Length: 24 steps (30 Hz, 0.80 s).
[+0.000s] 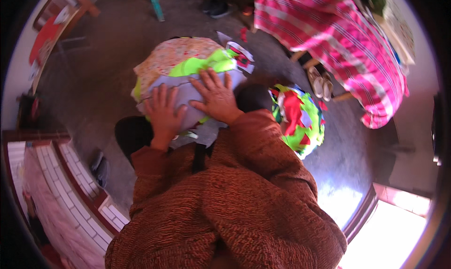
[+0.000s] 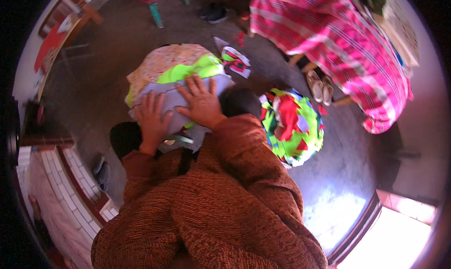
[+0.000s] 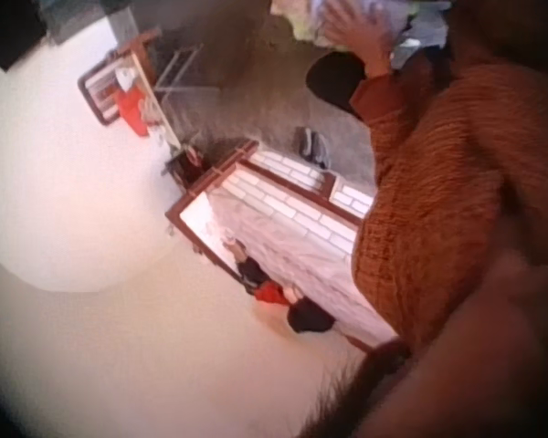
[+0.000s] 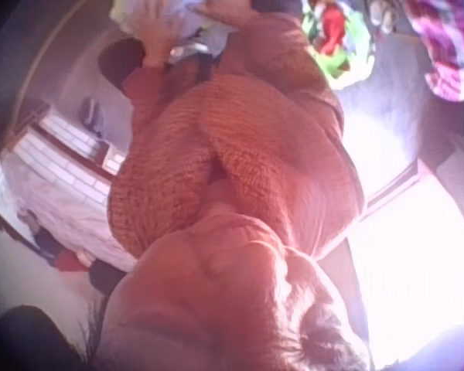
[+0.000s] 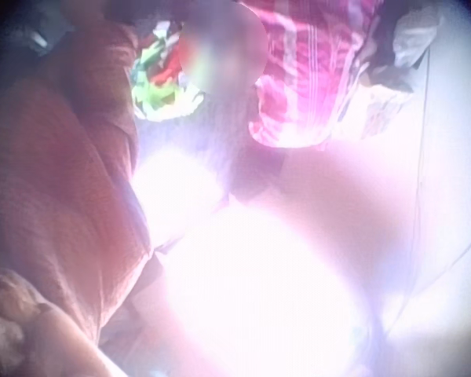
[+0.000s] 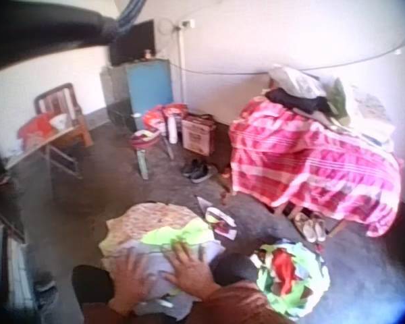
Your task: The person sits on the floor and assembles a spherical paper craft by layering and pressing colorful paper pieces onto a base. They repeatedly pick up paper scraps from a pile, position them on the craft, and smooth them down by hand.
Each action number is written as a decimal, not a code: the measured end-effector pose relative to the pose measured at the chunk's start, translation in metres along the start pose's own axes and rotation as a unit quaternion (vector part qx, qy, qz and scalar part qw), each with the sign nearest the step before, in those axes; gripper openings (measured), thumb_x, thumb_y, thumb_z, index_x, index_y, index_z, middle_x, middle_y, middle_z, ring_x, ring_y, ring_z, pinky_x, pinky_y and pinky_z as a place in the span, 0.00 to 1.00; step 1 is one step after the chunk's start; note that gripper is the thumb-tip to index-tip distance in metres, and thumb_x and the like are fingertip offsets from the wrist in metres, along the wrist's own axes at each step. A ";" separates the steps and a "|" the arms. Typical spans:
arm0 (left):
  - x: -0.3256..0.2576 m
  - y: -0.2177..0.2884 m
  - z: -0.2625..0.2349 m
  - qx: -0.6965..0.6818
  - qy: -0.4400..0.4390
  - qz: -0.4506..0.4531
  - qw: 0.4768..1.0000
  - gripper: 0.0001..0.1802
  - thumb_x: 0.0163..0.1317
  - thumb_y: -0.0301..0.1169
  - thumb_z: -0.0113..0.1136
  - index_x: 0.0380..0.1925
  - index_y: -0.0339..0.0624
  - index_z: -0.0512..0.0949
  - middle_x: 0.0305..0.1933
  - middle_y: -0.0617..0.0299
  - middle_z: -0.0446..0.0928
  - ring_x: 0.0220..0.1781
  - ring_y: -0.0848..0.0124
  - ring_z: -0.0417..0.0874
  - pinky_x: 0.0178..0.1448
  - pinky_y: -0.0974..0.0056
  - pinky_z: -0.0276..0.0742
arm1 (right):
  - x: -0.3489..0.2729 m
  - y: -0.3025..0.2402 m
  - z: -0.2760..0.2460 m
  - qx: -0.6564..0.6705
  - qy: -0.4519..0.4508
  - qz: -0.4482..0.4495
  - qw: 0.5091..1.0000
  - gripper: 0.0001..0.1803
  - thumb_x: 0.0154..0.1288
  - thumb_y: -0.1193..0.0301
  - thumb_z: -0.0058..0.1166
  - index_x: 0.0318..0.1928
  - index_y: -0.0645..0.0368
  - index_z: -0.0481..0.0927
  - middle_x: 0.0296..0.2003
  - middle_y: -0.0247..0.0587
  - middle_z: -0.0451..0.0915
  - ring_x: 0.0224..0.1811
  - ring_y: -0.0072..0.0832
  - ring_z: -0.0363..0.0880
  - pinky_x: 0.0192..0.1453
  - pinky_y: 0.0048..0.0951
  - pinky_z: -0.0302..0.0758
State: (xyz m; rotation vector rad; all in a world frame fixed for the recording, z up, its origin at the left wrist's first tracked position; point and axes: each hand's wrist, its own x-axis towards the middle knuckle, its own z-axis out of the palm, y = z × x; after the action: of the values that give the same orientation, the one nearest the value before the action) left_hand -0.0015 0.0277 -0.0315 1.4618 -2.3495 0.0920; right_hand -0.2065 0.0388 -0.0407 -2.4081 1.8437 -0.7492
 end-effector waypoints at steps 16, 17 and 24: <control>-0.003 0.005 0.004 -0.025 -0.011 -0.017 0.999 0.33 0.61 0.54 0.51 0.63 0.53 0.67 0.72 0.53 0.56 0.74 0.52 0.51 0.71 0.37 0.38 | 0.001 0.005 -0.004 -0.018 -0.020 0.011 1.000 0.36 0.59 0.43 0.50 0.66 0.41 0.65 0.69 0.47 0.57 0.73 0.43 0.49 0.69 0.63 0.39; -0.003 0.004 0.004 -0.024 -0.010 -0.019 0.999 0.33 0.61 0.54 0.51 0.63 0.53 0.67 0.72 0.53 0.56 0.74 0.52 0.51 0.71 0.37 0.38 | 0.003 0.004 -0.005 -0.026 -0.033 0.007 0.999 0.36 0.60 0.43 0.50 0.66 0.41 0.65 0.69 0.46 0.57 0.73 0.43 0.49 0.69 0.63 0.39; -0.004 0.003 0.004 -0.019 -0.002 -0.018 1.000 0.32 0.61 0.54 0.50 0.62 0.52 0.68 0.71 0.53 0.58 0.73 0.51 0.53 0.71 0.37 0.39 | 0.001 0.003 -0.002 -0.013 -0.010 0.003 1.000 0.35 0.61 0.45 0.51 0.66 0.42 0.66 0.68 0.48 0.57 0.72 0.44 0.50 0.69 0.62 0.40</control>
State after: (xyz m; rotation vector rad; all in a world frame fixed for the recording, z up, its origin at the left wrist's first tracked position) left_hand -0.0041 0.0316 -0.0358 1.4857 -2.3141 0.0356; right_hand -0.2102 0.0375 -0.0397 -2.4161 1.8643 -0.7018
